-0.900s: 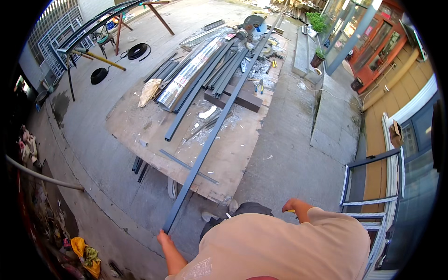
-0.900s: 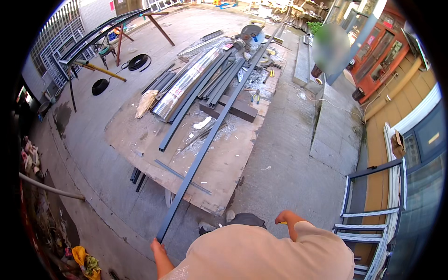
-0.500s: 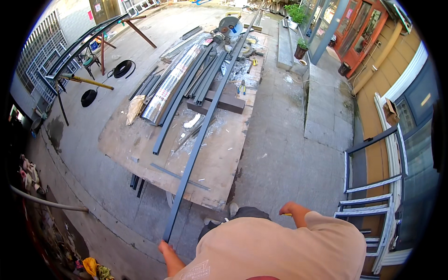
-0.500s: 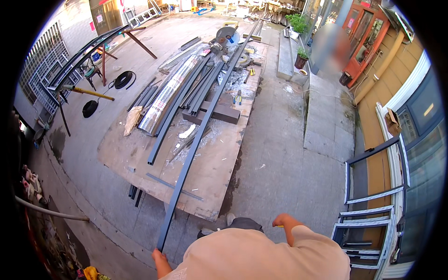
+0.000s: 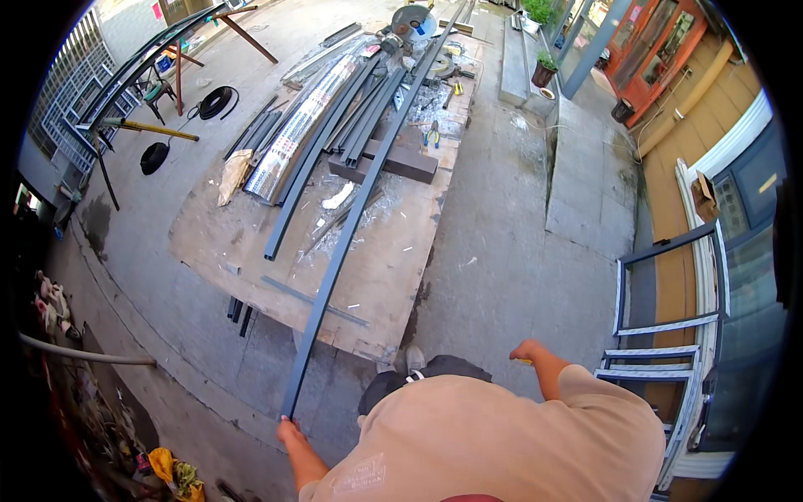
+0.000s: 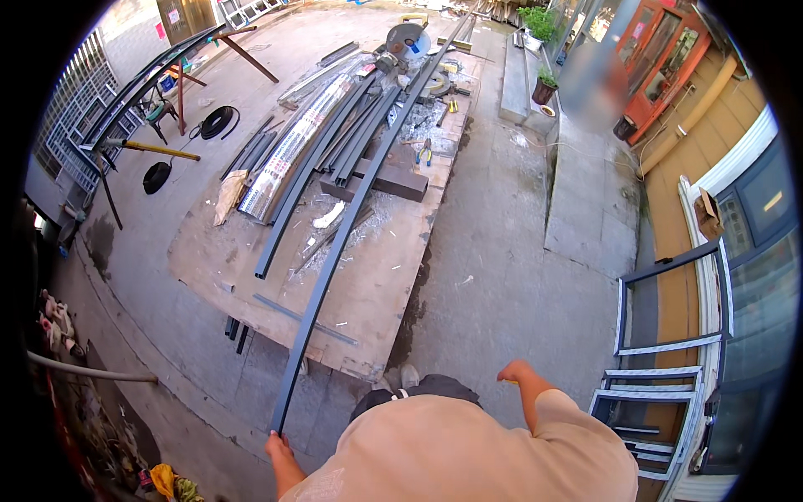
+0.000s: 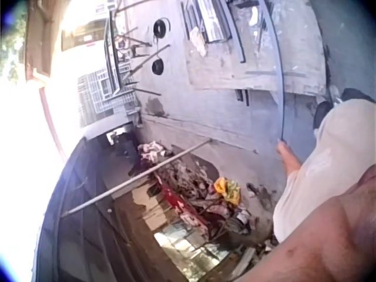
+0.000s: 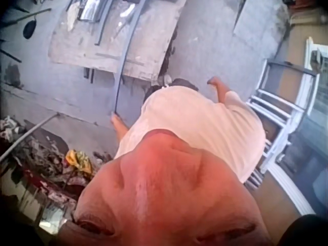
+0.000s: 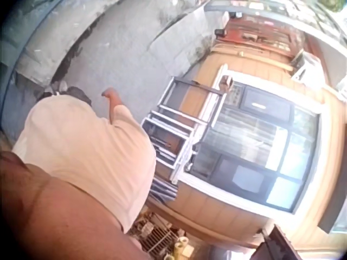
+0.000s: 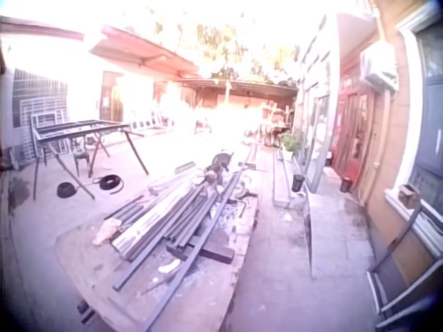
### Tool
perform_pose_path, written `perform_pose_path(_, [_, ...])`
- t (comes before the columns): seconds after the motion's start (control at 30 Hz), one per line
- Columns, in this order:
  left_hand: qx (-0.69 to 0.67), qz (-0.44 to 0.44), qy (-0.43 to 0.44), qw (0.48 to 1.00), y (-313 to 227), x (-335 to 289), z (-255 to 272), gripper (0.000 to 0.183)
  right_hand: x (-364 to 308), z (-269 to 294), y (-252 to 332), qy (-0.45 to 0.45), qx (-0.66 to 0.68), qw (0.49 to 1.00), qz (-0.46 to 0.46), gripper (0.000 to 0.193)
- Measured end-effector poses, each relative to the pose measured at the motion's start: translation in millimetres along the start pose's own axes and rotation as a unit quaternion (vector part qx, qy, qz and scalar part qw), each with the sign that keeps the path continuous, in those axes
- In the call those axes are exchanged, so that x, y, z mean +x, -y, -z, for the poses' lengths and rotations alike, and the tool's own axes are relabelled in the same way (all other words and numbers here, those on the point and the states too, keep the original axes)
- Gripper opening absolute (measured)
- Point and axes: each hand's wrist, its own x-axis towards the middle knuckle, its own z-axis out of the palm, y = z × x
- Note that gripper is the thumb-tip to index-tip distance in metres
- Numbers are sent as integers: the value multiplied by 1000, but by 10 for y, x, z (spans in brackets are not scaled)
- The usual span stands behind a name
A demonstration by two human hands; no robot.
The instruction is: The person measures and marks a metal beam, cuts it using a miter saw, and then carries it to a large metal window frame to check the fit.
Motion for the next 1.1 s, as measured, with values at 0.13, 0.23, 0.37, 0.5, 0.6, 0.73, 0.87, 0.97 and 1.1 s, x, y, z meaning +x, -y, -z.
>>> perform_pose_path(0.13, [7, -34, 48, 998, -80, -149, -177, 27, -205, 21, 117, 2, 59, 998, -28, 67])
perform_pose_path(0.23, [5, -44, 125, 991, -94, -326, -578, 25, -287, -73, -26, 11, 127, 990, -66, 66])
perform_pose_path(0.37, [-5, -45, 186, 982, -275, -872, -1229, 21, -147, -83, -249, 24, 154, 986, -62, 67])
perform_pose_path(0.5, [-5, -39, 212, 976, -321, -1348, -1936, 19, -163, 76, -539, 26, 185, 980, -71, 67])
perform_pose_path(0.6, [6, -47, 231, 972, -369, -1868, -2479, 22, -89, 205, -755, 41, 217, 969, -114, 61])
perform_pose_path(0.73, [0, -59, 229, 972, -290, -2414, -3207, 26, 299, 496, -1177, 27, 237, 964, -118, 52])
perform_pose_path(0.87, [-26, -68, 236, 969, -194, -2906, -3943, 25, 878, 868, -1721, -14, 315, 940, -131, 51])
perform_pose_path(0.97, [-28, -93, 228, 969, -269, -3420, -4386, 26, 949, 1581, -1703, -14, 306, 945, -116, 61])
perform_pose_path(1.1, [-7, -96, 233, 968, -290, -4014, -4934, 28, 1275, 2161, -1891, -34, 309, 946, -91, 53])
